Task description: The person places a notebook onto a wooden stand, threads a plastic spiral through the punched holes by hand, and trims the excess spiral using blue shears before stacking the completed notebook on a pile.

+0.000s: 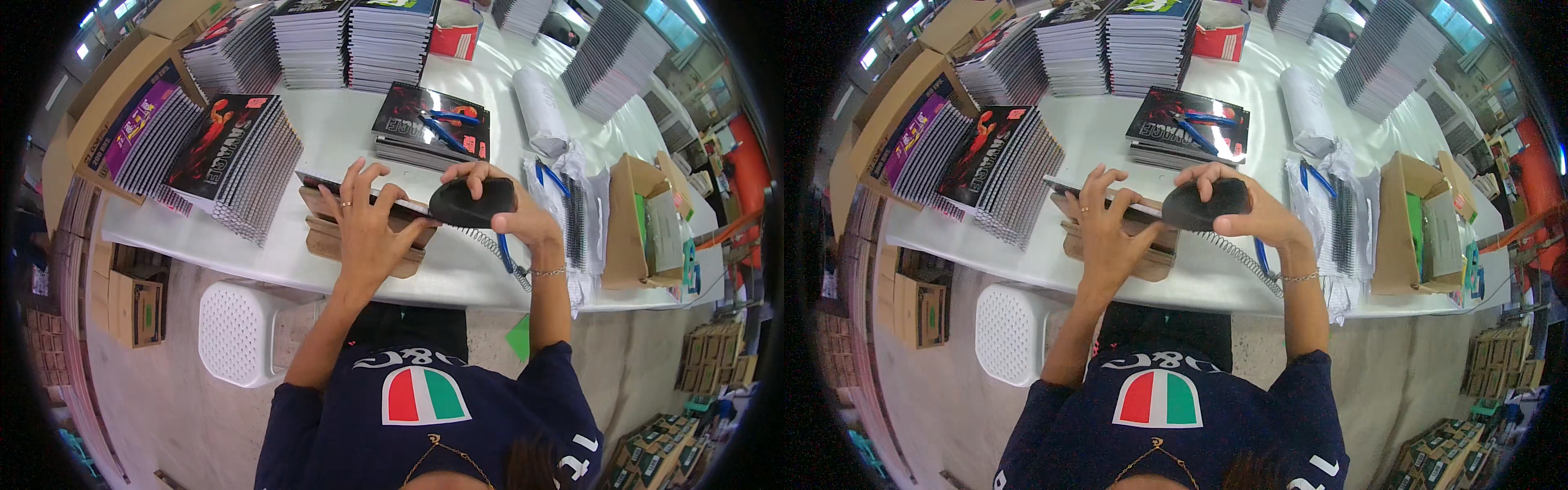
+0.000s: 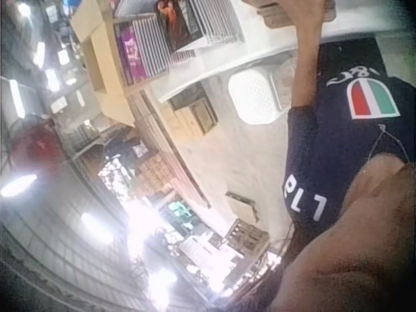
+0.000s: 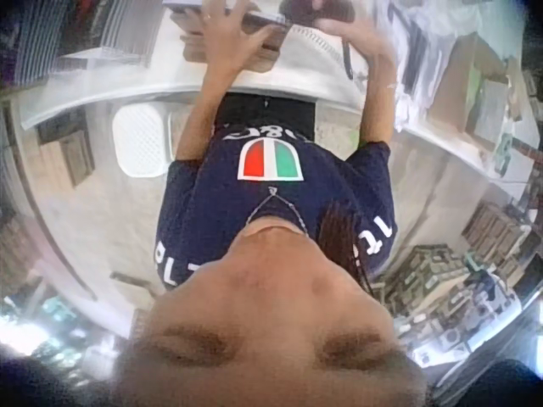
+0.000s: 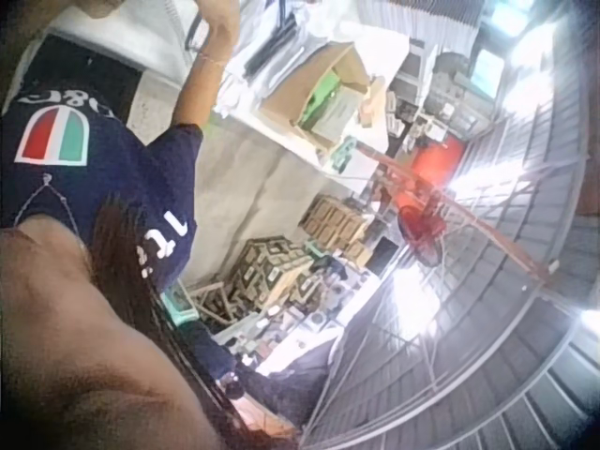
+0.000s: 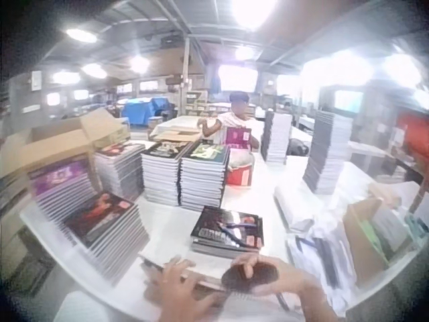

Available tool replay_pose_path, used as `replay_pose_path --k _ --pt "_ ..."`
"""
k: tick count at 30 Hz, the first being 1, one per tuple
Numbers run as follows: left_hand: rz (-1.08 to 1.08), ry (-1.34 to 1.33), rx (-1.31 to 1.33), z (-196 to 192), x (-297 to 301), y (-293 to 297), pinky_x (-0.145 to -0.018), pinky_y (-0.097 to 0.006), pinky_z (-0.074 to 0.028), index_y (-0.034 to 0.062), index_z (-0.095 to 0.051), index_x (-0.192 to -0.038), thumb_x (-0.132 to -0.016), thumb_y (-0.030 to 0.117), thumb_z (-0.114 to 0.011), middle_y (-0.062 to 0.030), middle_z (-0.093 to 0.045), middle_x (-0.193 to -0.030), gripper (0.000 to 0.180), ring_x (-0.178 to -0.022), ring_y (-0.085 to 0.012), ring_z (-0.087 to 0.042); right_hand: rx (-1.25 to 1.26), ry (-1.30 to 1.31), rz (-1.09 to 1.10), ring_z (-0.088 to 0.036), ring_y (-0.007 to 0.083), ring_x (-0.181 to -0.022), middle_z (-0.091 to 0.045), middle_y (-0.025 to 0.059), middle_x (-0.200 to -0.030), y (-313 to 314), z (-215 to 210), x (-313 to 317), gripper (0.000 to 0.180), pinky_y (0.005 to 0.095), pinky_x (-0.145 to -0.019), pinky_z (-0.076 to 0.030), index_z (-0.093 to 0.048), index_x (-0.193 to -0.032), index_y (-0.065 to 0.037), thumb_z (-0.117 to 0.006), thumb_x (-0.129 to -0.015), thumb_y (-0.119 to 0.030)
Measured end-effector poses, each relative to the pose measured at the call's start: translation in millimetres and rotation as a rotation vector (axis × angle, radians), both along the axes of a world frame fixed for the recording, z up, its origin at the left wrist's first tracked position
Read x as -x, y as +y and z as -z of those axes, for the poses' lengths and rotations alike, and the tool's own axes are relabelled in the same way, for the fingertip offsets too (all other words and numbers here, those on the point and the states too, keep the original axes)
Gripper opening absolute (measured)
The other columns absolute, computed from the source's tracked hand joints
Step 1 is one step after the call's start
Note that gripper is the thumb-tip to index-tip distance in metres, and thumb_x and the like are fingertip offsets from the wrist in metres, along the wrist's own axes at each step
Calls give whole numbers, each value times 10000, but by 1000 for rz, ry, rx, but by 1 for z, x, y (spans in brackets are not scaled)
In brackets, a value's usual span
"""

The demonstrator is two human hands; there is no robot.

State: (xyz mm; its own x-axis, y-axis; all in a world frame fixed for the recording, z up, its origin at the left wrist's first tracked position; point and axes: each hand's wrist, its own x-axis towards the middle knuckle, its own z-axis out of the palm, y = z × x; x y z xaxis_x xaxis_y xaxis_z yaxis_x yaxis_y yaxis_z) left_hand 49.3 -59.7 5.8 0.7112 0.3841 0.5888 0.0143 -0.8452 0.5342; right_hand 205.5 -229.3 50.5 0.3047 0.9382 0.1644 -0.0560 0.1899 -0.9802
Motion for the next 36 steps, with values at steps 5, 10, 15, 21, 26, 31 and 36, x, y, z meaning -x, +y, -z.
replay_pose_path --k 5,10,15,21,26,31,36 --pt "20 40 4 4 1 2 -1055 -711 -83 112 -615 -883 -641 346 -833 -38 -500 -1088 401 -1209 -289 -399 194 -363 120 -440 220 -1202 -517 80 -1204 0 -11 11 281 377 -1046 -288 -579 -750 -97 -807 -732 -260" --pt "53 -24 20 -5 0 2 -989 -475 -307 58 -611 -860 -570 186 -833 -75 -510 -987 387 -1050 -296 -458 254 -413 204 -456 212 -1144 -495 79 -1198 3 -14 22 271 323 -995 -340 -662 -834 -57 -781 -762 -290" --pt "100 -44 48 -3 -1 11 -891 -396 -391 31 -619 -851 -540 156 -842 -83 -520 -992 403 -1033 -288 -464 366 -529 191 -452 257 -1202 -483 136 -1288 19 2 13 340 372 -1042 -331 -691 -1001 -56 -717 -830 -349" --pt "191 -36 82 0 5 26 -1076 -681 -111 125 -637 -842 -584 393 -848 -21 -518 -1025 428 -1109 -267 -485 413 -243 -82 -394 280 -1323 -438 181 -1419 -1 14 5 526 386 -1105 -294 -527 -1302 -18 -640 -903 -342" --pt "60 -22 -114 -12 9 29 -1046 -721 -127 128 -633 -871 -586 447 -835 -25 -505 -1075 473 -1129 -266 -480 -86 238 -176 -444 298 -1281 -454 178 -1400 -4 17 -7 560 399 -1076 -335 -640 -1151 -35 -821 -719 -342" --pt "36 -22 -68 -6 8 42 -1085 -670 -101 109 -618 -852 -560 371 -854 -29 -513 -1053 458 -1116 -262 -480 366 -308 -5 -550 194 -1083 -602 88 -1177 15 -15 1 425 318 -980 -398 -697 -1033 -33 -813 -704 -275" --pt "76 -10 -74 -6 8 48 -1083 -670 -119 102 -611 -856 -567 383 -846 -34 -513 -1015 467 -1108 -270 -487 324 -265 -48 -567 177 -1047 -646 66 -1105 16 -7 3 423 301 -932 -430 -690 -1073 -28 -774 -756 -294"
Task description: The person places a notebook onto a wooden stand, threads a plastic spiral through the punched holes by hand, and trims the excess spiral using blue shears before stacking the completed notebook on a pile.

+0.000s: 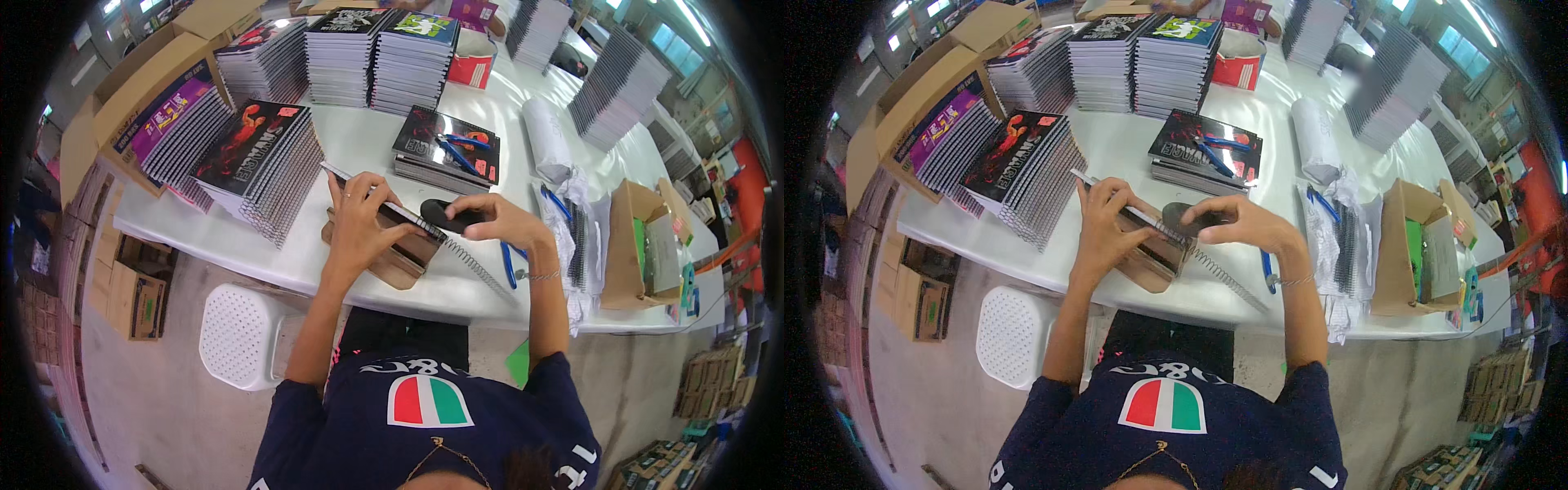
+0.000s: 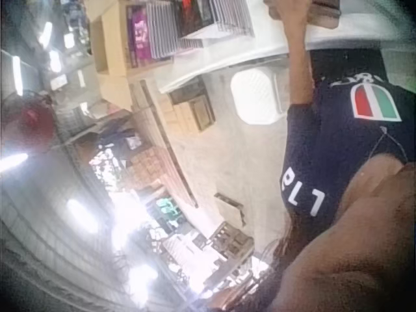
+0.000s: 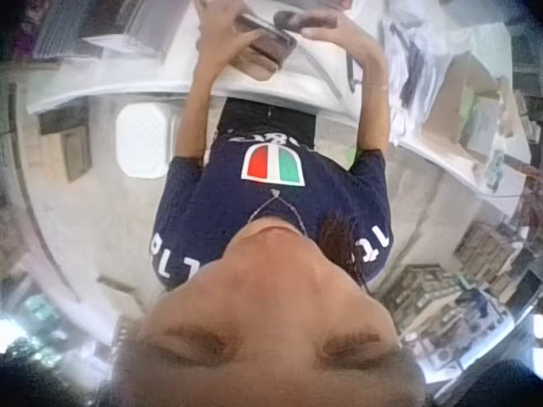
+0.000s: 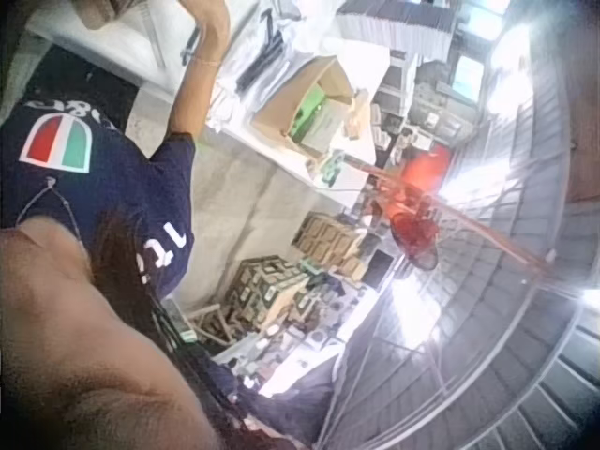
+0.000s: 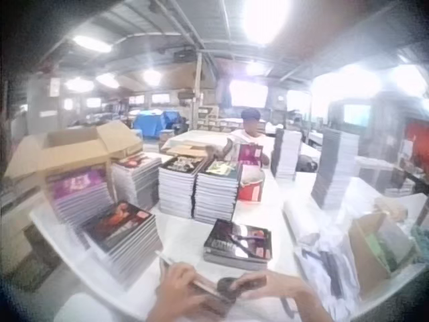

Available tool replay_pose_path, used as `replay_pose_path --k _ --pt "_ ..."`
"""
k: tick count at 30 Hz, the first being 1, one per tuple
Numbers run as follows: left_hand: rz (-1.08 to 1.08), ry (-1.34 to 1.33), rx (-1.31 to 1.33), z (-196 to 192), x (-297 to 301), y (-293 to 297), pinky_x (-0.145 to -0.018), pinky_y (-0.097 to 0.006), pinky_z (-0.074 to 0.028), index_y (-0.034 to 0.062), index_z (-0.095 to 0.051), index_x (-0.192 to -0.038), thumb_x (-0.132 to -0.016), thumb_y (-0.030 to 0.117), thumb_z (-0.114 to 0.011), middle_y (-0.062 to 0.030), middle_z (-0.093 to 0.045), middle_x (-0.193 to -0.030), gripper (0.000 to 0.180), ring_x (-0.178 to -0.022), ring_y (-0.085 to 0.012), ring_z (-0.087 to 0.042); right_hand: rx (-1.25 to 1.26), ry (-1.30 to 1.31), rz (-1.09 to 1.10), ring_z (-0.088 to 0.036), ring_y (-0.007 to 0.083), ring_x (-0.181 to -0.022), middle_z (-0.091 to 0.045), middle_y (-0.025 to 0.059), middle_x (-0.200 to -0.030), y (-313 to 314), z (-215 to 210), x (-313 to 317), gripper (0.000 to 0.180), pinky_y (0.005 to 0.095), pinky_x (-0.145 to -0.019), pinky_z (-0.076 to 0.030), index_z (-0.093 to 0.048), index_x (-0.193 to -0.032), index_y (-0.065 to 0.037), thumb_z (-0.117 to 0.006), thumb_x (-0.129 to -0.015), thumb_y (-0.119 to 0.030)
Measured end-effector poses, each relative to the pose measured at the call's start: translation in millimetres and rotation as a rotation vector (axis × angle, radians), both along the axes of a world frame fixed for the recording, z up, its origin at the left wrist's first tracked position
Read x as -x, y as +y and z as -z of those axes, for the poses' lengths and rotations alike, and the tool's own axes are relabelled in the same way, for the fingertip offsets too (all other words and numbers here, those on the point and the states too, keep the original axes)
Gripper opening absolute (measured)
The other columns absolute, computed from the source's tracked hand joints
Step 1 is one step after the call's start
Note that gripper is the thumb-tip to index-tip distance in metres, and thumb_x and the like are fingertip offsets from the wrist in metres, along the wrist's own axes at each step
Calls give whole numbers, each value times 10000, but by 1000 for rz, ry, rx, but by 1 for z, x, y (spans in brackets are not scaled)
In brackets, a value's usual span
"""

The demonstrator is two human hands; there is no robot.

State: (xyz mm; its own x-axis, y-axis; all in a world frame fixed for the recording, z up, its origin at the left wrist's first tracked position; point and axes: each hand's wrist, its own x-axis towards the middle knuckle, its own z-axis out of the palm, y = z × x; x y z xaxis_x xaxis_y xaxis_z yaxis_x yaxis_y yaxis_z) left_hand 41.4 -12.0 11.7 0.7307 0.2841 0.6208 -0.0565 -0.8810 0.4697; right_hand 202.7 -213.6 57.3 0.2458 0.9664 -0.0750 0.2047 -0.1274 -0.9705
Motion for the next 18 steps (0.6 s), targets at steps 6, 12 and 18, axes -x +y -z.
replay_pose_path --k 6,12,18 --pt "5 -41 76 2 1 -1 -1079 -662 -140 111 -606 -863 -575 323 -842 -34 -519 -976 428 -1095 -278 -491 133 -179 92 -522 147 -1051 -583 36 -1107 10 -7 21 395 280 -904 -415 -677 -1060 -66 -791 -737 -263" --pt "47 -40 174 4 9 -6 -1014 -516 -288 89 -607 -865 -562 197 -836 -51 -517 -980 396 -1069 -284 -472 104 -210 175 -519 130 -1024 -548 30 -1077 10 -4 24 394 275 -868 -430 -671 -1066 -60 -776 -725 -228" --pt "96 -75 202 13 12 -10 -929 -423 -361 61 -606 -882 -543 121 -812 -82 -499 -1006 402 -1043 -303 -459 -112 36 -31 -511 200 -1068 -554 43 -1094 3 2 20 660 332 -966 -365 -665 -1106 -59 -865 -612 -448"
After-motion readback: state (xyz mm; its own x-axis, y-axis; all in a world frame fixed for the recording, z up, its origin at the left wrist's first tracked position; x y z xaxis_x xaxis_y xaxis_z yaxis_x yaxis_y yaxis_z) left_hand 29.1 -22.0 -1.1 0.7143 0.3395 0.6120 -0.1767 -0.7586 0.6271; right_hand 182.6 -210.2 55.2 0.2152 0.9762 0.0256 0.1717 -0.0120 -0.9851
